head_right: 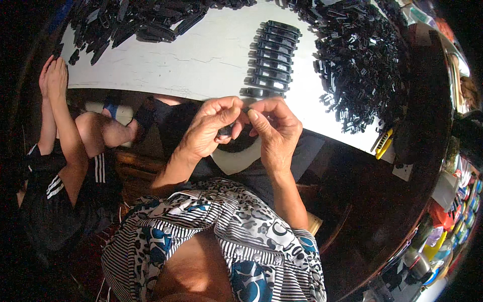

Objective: The person assembles small plastic components into plastic housings by hand, lines them up on the table, and presses them using pliers.

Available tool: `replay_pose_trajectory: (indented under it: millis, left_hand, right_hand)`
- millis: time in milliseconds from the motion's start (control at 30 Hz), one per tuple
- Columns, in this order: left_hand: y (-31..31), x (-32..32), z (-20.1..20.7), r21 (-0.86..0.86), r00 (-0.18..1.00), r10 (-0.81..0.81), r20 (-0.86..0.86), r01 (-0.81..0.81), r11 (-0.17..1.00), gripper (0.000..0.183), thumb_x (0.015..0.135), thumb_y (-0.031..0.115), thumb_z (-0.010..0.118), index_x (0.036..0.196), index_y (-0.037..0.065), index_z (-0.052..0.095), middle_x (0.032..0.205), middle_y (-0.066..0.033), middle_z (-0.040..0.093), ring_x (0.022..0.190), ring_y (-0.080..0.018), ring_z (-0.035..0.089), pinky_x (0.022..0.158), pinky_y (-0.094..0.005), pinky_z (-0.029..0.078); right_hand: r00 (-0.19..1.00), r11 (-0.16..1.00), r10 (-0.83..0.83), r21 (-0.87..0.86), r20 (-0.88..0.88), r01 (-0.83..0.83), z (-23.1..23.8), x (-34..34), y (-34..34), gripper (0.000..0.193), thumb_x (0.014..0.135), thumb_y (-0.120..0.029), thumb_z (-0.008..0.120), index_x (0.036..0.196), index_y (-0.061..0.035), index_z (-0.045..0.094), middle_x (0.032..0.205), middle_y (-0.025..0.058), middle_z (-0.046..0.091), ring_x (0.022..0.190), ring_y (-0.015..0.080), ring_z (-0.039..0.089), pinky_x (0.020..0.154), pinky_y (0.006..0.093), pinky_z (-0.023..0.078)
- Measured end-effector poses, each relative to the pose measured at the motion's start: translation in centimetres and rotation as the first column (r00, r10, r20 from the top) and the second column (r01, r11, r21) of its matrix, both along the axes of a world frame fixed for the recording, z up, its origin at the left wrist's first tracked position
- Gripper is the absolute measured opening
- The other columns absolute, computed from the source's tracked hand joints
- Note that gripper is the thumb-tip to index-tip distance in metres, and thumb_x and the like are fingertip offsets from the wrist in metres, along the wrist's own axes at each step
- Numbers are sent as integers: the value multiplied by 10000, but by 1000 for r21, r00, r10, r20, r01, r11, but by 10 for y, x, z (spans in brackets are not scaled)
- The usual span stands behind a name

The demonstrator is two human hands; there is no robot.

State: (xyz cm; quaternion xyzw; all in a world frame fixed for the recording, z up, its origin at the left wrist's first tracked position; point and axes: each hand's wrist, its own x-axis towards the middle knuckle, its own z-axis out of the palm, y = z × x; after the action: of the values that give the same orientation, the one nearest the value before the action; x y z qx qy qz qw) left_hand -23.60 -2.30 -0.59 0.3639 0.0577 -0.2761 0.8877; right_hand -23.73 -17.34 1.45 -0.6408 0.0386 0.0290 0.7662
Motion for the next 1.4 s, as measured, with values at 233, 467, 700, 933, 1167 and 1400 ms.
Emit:
replay_pose_trajectory:
  millis: [233,467,700,933,1167,1400]
  left_hand:
    - [-2,1,-2,-35,997,-56,-49,54,998,274,916,349,597,897,77,570,742,28,525,589,-38,493,403,-147,267]
    - [1,-3,-10,206,990,-9,143,-21,978,324,861,360,670,780,49,625,676,28,566,551,-31,484,407,-161,303]
    - [5,-3,-2,267,983,-29,182,-21,964,331,813,293,732,678,12,622,576,23,520,515,-47,454,458,-197,341]
    - [5,2,2,368,963,-42,266,-62,928,355,808,334,734,690,23,609,588,34,514,497,-19,434,423,-157,282]
    - [4,3,-7,300,982,-10,186,-47,953,361,854,377,674,737,44,603,607,37,512,494,-15,416,403,-158,264]
    - [15,16,10,67,999,44,-4,-44,997,214,898,229,632,760,70,595,630,45,509,527,3,385,420,-143,272]
  right_hand:
    - [973,975,49,-223,227,3,-12,3,-5,98,767,-6,725,825,6,647,868,38,554,659,85,527,531,186,431]
    - [989,926,135,-364,63,-103,12,-1,-2,217,729,45,716,936,12,662,804,41,557,694,127,532,599,256,438]
    - [963,920,265,-287,-45,-267,25,0,-5,79,830,17,651,906,24,632,770,41,580,653,88,575,534,209,487]
    - [928,891,285,-291,-242,-350,33,9,-7,120,877,-77,643,859,18,572,709,44,602,586,83,554,487,220,473]
    - [936,893,235,-323,-261,-314,34,14,-1,161,872,-104,656,824,19,563,674,41,590,540,79,536,465,219,452]
    - [975,852,74,-496,-208,-171,38,39,-15,102,849,-56,638,797,19,590,653,14,563,564,95,501,506,236,398]
